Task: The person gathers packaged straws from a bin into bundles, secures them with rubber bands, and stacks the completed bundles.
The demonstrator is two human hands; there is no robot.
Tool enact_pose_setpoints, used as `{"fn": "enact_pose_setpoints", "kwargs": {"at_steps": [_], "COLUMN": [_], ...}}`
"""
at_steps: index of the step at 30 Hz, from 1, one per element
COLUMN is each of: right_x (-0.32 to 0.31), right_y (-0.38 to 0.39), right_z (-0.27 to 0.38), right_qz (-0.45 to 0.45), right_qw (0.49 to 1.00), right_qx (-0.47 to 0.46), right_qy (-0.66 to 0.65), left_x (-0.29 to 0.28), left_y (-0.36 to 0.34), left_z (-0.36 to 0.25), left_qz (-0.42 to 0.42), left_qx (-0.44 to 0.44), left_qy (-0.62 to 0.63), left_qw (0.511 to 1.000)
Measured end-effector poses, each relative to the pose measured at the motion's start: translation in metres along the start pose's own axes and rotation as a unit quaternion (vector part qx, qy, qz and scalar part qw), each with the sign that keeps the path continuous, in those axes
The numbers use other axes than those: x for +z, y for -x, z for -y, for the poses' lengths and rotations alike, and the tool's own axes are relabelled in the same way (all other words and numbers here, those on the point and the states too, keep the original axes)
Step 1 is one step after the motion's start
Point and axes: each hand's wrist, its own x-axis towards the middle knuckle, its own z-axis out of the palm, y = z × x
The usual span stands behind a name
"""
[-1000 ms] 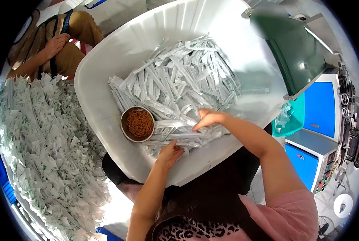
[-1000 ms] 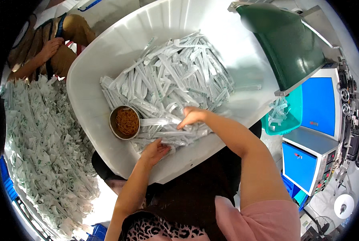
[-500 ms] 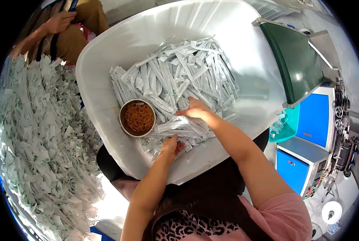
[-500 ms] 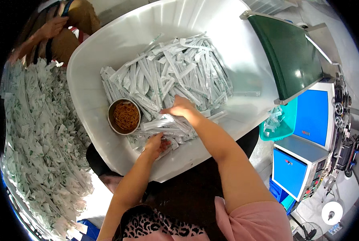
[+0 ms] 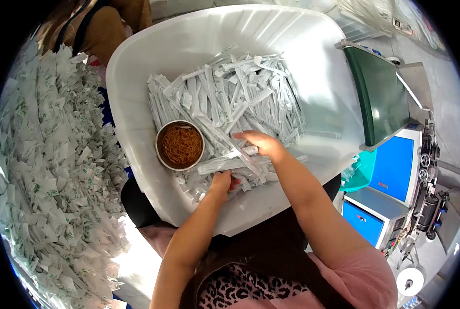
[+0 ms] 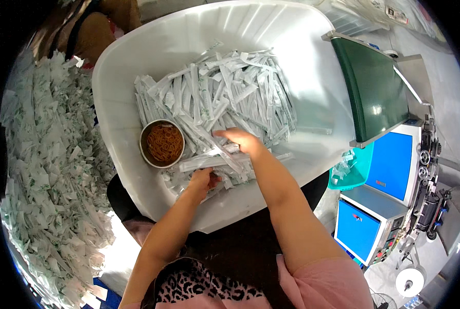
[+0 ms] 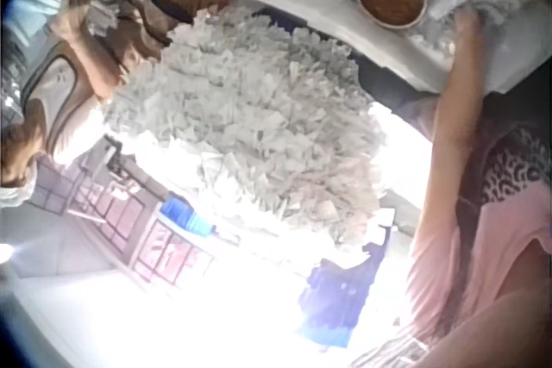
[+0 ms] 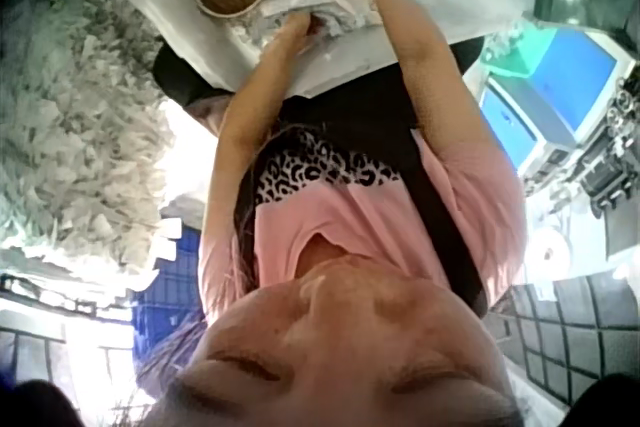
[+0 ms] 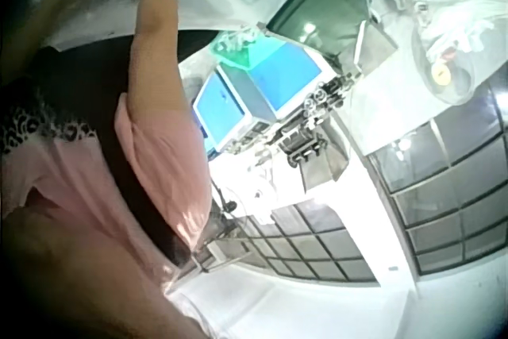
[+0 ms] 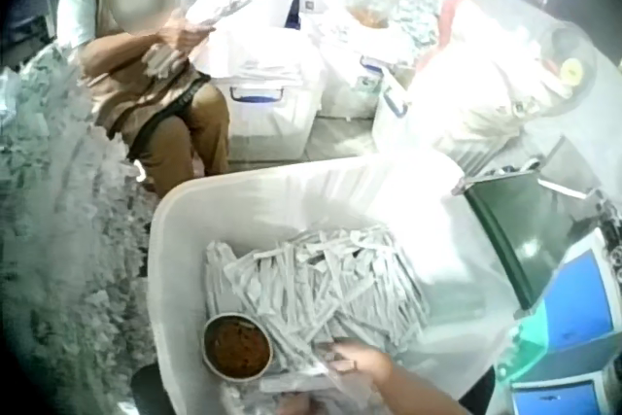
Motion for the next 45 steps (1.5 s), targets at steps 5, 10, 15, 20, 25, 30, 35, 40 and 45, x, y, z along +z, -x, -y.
{"fn": "enact_pose_setpoints", "kwargs": {"at_steps": [5,10,15,20,25,30,35,40,45], "right_x": [0.013,0.028,0.031,0.011,-0.039,-0.077,-0.092,-0.105,-0.117], "right_y": [0.007,0.012,0.011,0.022,0.007,0.052,0.126,0.204,0.258], "right_z": [0.021,0.033,0.017,0.055,0.064,0.097,0.116,0.134,0.141], "right_qz": [0.060,0.030,0.045,0.005,0.047,-0.022,-0.034,-0.101,-0.195], "right_qw": [0.949,0.986,0.984,0.996,0.979,0.917,0.879,0.847,0.838], "right_qx": [0.143,0.088,-0.104,0.081,0.027,0.022,-0.009,-0.024,-0.154], "right_qy": [-0.276,-0.141,-0.137,0.029,0.199,0.397,0.475,0.522,0.485], "left_x": [-0.008,-0.005,-0.001,-0.004,-0.016,-0.015,-0.002,0.068,0.108], "left_y": [0.001,0.009,0.005,0.014,-0.001,0.014,0.042,0.091,0.113], "left_z": [0.002,0.000,0.001,-0.004,0.004,-0.007,0.001,0.000,-0.011], "left_qz": [-0.044,-0.066,-0.090,-0.082,-0.085,-0.054,0.124,0.273,0.164], "left_qx": [0.007,-0.004,-0.007,0.036,0.019,0.001,0.081,0.123,0.368], "left_qy": [0.027,0.045,0.051,0.043,0.032,-0.081,-0.236,-0.114,-0.009], "left_qw": [0.999,0.997,0.995,0.995,0.996,0.995,0.960,0.947,0.915]}}
